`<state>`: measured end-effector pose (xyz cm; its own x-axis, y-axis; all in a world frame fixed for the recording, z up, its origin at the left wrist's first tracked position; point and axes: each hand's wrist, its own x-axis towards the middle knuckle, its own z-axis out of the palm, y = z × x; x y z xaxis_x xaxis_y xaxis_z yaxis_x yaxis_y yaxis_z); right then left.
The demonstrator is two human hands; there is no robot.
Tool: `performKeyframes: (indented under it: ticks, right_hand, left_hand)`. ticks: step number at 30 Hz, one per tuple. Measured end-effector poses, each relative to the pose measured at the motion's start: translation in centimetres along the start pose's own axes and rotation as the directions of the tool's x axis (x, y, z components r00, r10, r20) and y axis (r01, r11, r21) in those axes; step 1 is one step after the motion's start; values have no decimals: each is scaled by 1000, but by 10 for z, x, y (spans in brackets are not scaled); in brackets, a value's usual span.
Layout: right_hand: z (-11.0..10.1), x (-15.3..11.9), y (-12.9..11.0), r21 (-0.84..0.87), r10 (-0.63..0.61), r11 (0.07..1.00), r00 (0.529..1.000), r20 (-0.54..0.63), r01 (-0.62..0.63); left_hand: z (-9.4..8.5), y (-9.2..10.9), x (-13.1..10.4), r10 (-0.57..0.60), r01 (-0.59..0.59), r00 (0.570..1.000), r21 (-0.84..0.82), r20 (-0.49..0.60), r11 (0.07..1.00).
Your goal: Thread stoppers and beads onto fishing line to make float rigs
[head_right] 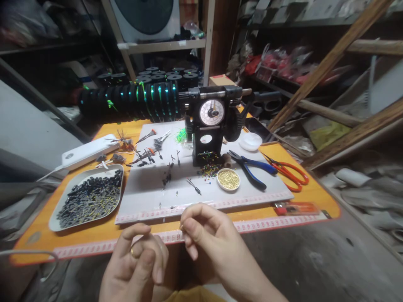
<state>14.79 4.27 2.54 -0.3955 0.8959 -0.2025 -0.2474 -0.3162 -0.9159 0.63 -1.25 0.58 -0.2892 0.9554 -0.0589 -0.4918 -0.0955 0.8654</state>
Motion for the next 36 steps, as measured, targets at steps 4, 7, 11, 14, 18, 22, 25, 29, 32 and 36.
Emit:
performKeyframes:
  ticks: [4, 7, 11, 14, 18, 22, 25, 29, 32, 36]
  right_hand:
    - [17, -4, 12, 182, 78, 980, 996, 43, -85]
    - [27, -8, 12, 174, 63, 983, 998, 12, -64]
    - [36, -12, 11, 99, 37, 994, 999, -33, -34]
    - [40, -12, 11, 72, 45, 997, 998, -43, -41]
    - [41, -12, 12, 70, 42, 997, 999, -21, -41]
    - [42, -13, 13, 99, 54, 994, 999, 4, -54]
    - [43, -14, 14, 107, 66, 992, 998, 0, -66]
    - [44, -15, 14, 85, 28, 996, 1000, -11, -27]
    - [41, -17, 14, -103, -181, 979, 983, -36, 176]
    - [34, -20, 10, -387, -513, 762, 849, 128, 519]
  left_hand:
    - [2, -3, -4, -45, 45, 999, -14, -7, 999]
    - [4, -4, -9, -14, 14, 1000, -39, 6, 999]
    - [6, -3, -15, 54, -52, 998, -66, 25, 996]
    - [5, -1, -16, 65, -64, 998, -74, 5, 995]
    - [4, 0, -17, 35, -35, 999, -72, -8, 997]
    - [4, 1, -17, 7, -8, 1000, -59, -26, 998]
    - [3, 0, -17, 5, -7, 999, -50, -38, 999]
    - [1, 0, -17, 6, -8, 998, -50, -56, 999]
    - [0, -2, -15, 56, -60, 996, -54, -72, 997]
    - [-2, -4, -10, 179, -180, 984, -137, -23, 974]
